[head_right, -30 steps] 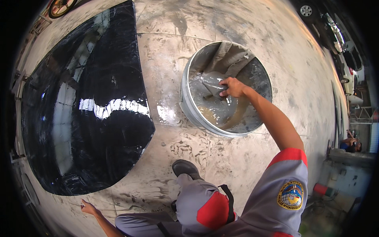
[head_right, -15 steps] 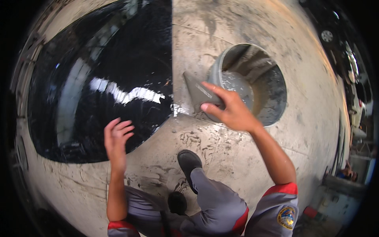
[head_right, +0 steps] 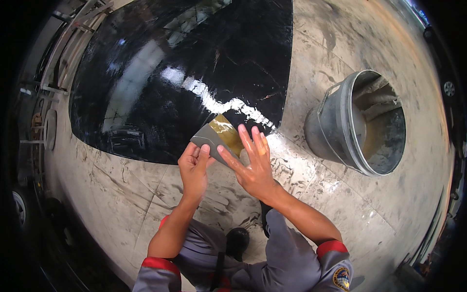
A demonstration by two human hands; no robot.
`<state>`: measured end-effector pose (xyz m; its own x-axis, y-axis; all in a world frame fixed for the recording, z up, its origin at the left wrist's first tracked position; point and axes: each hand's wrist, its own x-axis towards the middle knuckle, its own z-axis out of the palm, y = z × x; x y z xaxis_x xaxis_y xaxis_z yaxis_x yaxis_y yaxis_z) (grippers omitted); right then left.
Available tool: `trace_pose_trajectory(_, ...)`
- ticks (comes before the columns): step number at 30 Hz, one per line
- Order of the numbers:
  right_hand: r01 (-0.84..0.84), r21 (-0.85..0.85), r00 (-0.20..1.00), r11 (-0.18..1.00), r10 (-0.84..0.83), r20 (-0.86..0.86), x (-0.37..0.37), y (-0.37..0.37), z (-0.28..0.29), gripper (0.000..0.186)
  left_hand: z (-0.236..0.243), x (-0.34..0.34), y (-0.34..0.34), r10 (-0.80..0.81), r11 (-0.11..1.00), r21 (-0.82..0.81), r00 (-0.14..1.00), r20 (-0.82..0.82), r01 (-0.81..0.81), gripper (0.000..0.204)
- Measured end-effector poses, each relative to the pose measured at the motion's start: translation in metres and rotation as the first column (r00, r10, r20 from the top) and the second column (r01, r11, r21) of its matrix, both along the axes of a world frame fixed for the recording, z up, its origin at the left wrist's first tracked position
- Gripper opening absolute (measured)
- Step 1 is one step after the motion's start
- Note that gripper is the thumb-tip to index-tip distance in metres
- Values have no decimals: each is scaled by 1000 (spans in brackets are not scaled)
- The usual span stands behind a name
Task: The person sands a black car panel with a sanding block and water, periodically dipping the block into a bucket of water and wiping the surface with a cloth.
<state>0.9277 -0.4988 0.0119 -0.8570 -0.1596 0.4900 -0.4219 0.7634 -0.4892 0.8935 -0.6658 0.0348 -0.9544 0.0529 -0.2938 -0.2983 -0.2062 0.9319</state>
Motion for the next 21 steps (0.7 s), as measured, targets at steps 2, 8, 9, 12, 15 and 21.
trace_pose_trajectory(2, 7, 18, 998, 1000, -6, -69, 7, -6, 0, 61, 0, 1, 0, 33, 999, 37, 999, 5, -33, 29)
trace_pose_trajectory(8, -18, 55, 981, 998, 28, -190, 12, -13, 1, 52, 5, 5, -2, 7, 971, 240, 1000, -7, -6, 33)
trace_pose_trajectory(9, -25, 84, 979, 996, 42, -200, 13, -12, 3, 48, 9, 5, -1, -7, 955, 297, 1000, 5, 5, 35)
trace_pose_trajectory(12, -63, 78, 973, 995, 78, -217, 14, -14, 4, 37, 8, 7, -2, -17, 925, 379, 1000, -11, 20, 40)
trace_pose_trajectory(15, -98, 74, 962, 992, 114, -247, 15, -16, 5, 31, 5, 10, -5, -35, 920, 388, 999, -42, 49, 41)
trace_pose_trajectory(21, -209, 37, 951, 977, 212, -225, 16, -15, 9, 30, -1, 14, -5, -36, 933, 357, 999, -13, 38, 42)
